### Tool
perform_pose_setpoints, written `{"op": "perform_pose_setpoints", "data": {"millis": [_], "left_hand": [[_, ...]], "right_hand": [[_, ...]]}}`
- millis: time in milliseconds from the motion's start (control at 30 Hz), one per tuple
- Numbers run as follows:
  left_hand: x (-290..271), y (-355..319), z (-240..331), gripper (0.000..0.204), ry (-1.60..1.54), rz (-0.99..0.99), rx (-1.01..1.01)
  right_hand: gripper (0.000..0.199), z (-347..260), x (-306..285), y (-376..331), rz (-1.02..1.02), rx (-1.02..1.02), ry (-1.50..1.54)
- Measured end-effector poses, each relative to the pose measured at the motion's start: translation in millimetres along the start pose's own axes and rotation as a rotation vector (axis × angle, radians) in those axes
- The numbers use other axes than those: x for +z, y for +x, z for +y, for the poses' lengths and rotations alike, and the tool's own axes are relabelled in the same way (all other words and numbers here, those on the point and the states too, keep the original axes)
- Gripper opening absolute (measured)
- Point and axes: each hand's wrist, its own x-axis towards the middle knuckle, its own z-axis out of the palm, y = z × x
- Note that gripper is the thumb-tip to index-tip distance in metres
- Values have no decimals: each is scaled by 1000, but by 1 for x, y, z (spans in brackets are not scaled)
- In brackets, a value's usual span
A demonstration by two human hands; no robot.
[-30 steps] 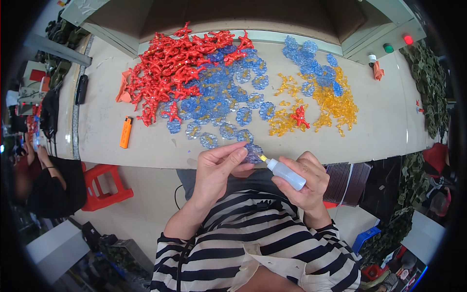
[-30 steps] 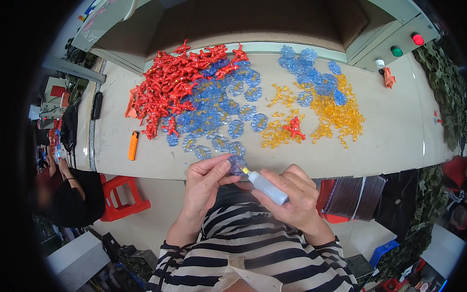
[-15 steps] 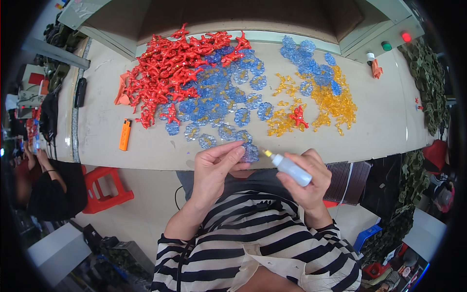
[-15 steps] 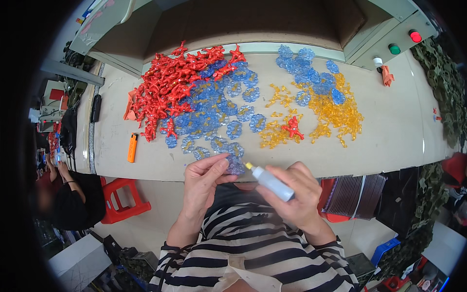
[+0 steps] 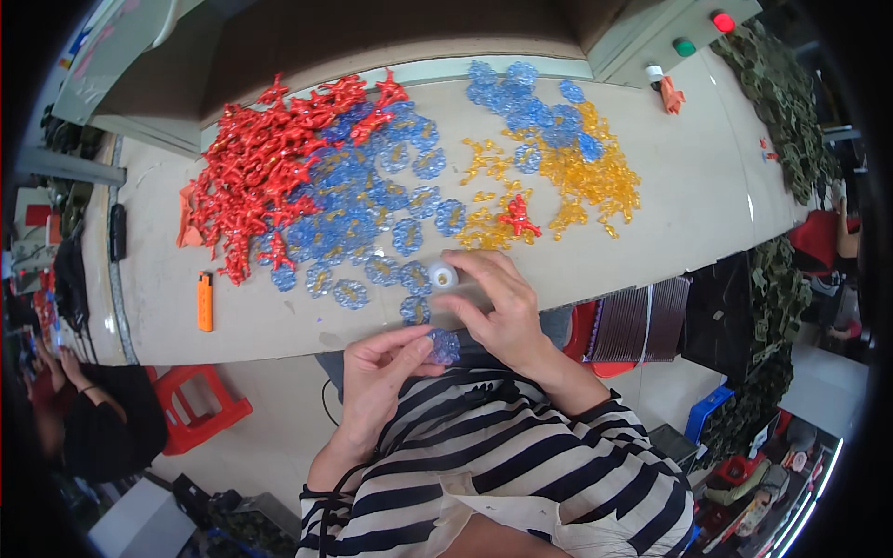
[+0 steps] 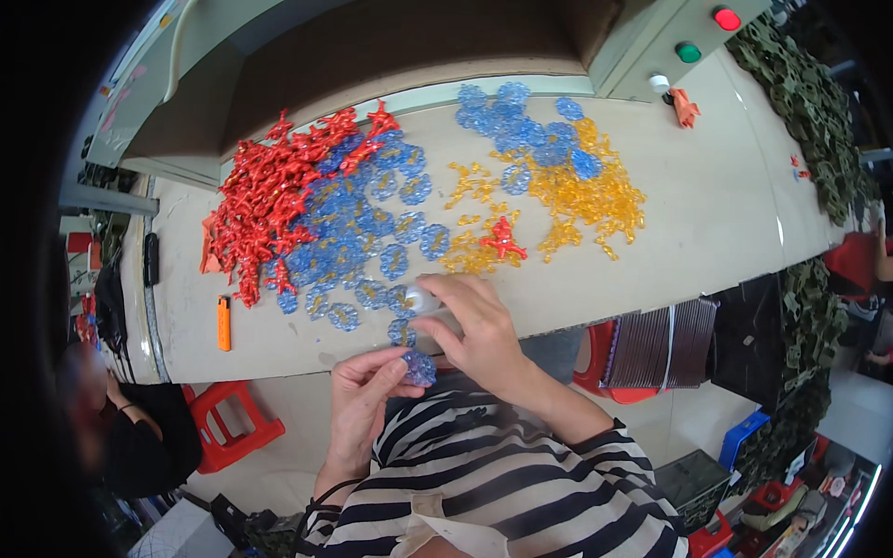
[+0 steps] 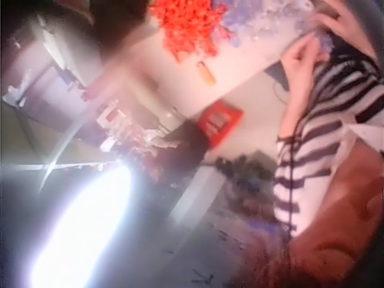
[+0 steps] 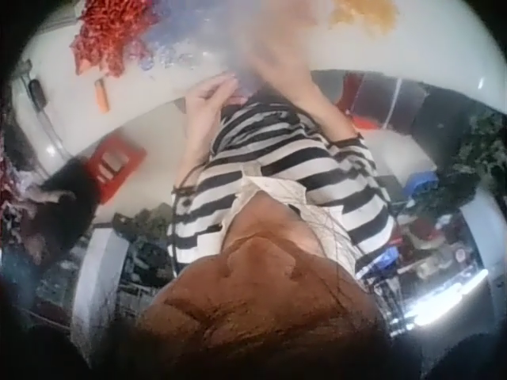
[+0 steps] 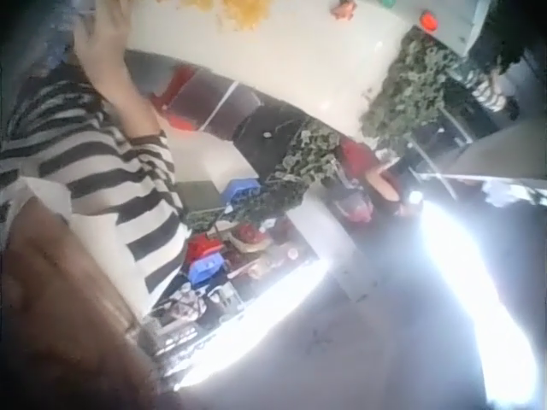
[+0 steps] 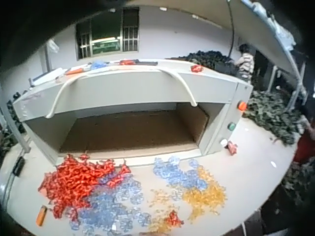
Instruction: The person glues small plastic pieces together with a glue bottle to assemble toy figures.
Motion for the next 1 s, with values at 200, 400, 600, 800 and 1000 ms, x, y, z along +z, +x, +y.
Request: {"op": "perform_pose_setpoints", "data": {"millis": [200,400,600,800,1000], "left_hand": [[7,1,-14,20,11,-98,-135],[22,12,-16,22,21,-147,-155],[24,16,-20,22,15,-160,-153],[28,18,-20,23,-21,-132,-155],[28,20,-23,22,-69,-85,-115]], "right_hand": [[23,16,-41,-3,96,33,-367],[16,34,-47,0,150,140,-451],[17,20,-65,-4,-91,247,-425],[17,16,-68,-3,-55,230,-283],[19,-8,-72,-14,-101,176,131]]}}
